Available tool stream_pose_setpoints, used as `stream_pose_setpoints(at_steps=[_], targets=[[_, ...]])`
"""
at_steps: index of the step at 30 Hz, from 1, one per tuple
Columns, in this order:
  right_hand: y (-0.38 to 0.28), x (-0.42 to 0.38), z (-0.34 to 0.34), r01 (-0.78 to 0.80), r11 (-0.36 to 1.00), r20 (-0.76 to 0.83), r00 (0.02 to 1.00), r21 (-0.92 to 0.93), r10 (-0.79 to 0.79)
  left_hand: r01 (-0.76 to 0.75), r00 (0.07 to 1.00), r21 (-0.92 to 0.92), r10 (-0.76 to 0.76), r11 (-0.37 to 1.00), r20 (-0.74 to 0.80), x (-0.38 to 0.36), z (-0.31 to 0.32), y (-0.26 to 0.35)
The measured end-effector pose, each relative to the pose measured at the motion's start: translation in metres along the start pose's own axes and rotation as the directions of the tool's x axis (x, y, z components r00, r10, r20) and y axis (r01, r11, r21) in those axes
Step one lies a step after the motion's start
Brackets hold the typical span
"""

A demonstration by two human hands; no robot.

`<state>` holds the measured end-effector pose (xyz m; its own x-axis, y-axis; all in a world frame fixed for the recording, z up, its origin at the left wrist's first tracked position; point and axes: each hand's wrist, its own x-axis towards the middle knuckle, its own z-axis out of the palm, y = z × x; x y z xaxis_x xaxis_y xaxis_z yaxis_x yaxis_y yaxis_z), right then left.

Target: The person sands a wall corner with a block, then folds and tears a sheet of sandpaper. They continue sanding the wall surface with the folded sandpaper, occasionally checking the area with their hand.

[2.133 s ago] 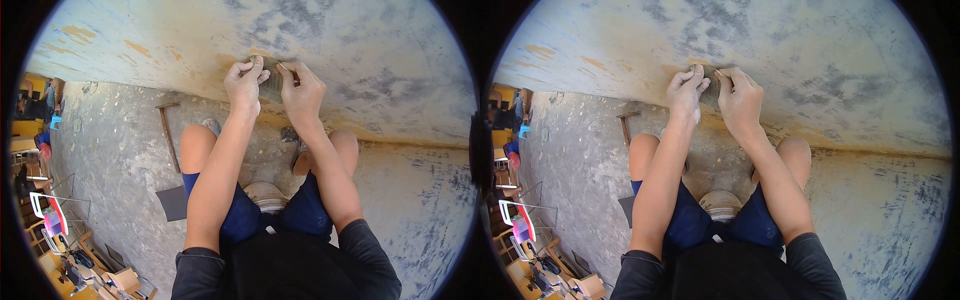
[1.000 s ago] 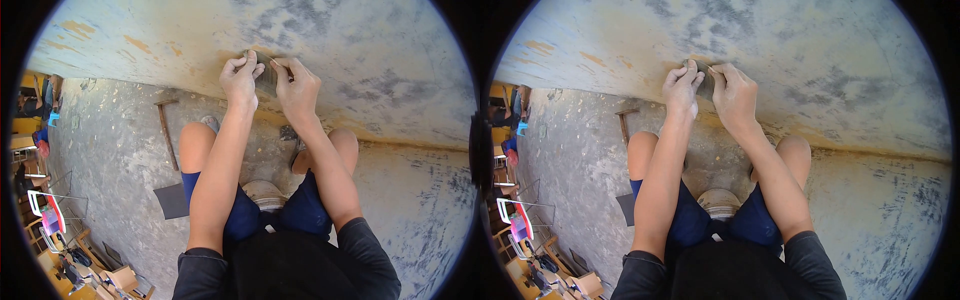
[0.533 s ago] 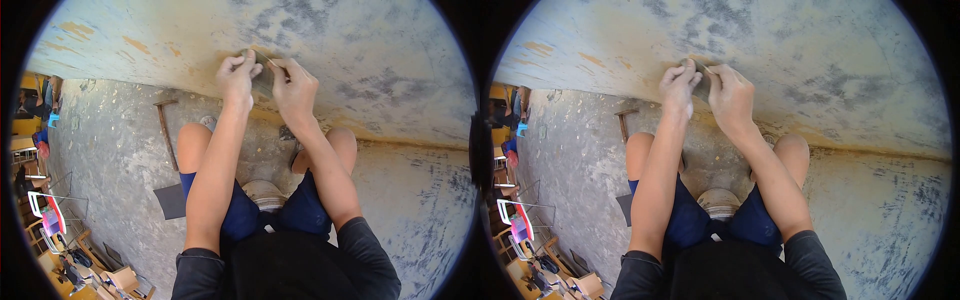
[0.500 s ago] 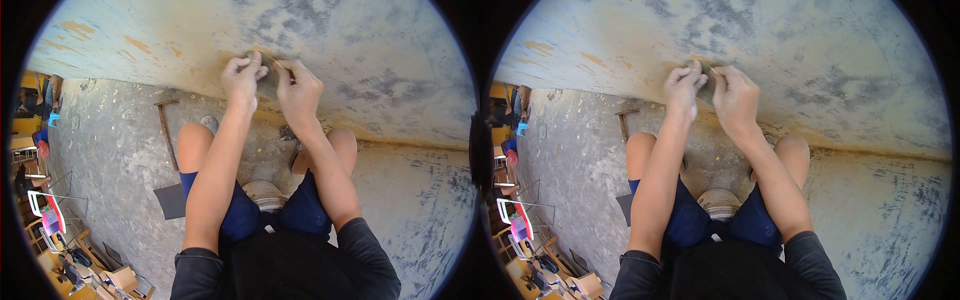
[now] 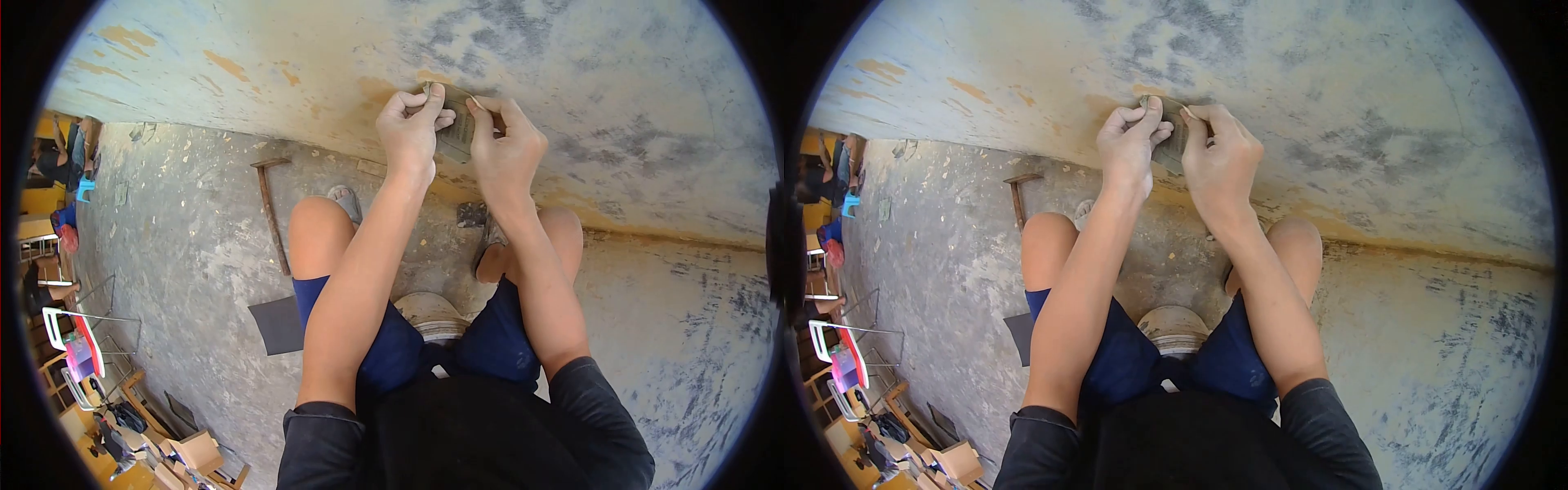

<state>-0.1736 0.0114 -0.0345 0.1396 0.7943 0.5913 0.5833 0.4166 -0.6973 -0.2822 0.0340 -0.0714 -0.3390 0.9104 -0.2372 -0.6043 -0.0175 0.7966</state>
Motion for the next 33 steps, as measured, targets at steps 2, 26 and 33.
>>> stream_pose_setpoints(at_steps=[2, 26, 33], targets=[[-0.002, 0.001, 0.002, -0.111, 0.994, 0.028, 0.993, -0.005, 0.111, -0.035, 0.999, 0.026, 0.036, 0.999, -0.024, 0.001, 0.0, 0.001], [-0.001, 0.002, 0.002, 0.001, 1.0, -0.004, 1.0, 0.004, -0.001, -0.065, 0.998, 0.093, 0.064, 0.994, 0.02, -0.003, 0.001, 0.0], [-0.003, 0.005, 0.027, 0.062, 0.994, -0.01, 0.998, 0.088, -0.061, -0.15, 0.987, 0.098, 0.154, 0.984, -0.035, 0.009, -0.008, 0.02]])
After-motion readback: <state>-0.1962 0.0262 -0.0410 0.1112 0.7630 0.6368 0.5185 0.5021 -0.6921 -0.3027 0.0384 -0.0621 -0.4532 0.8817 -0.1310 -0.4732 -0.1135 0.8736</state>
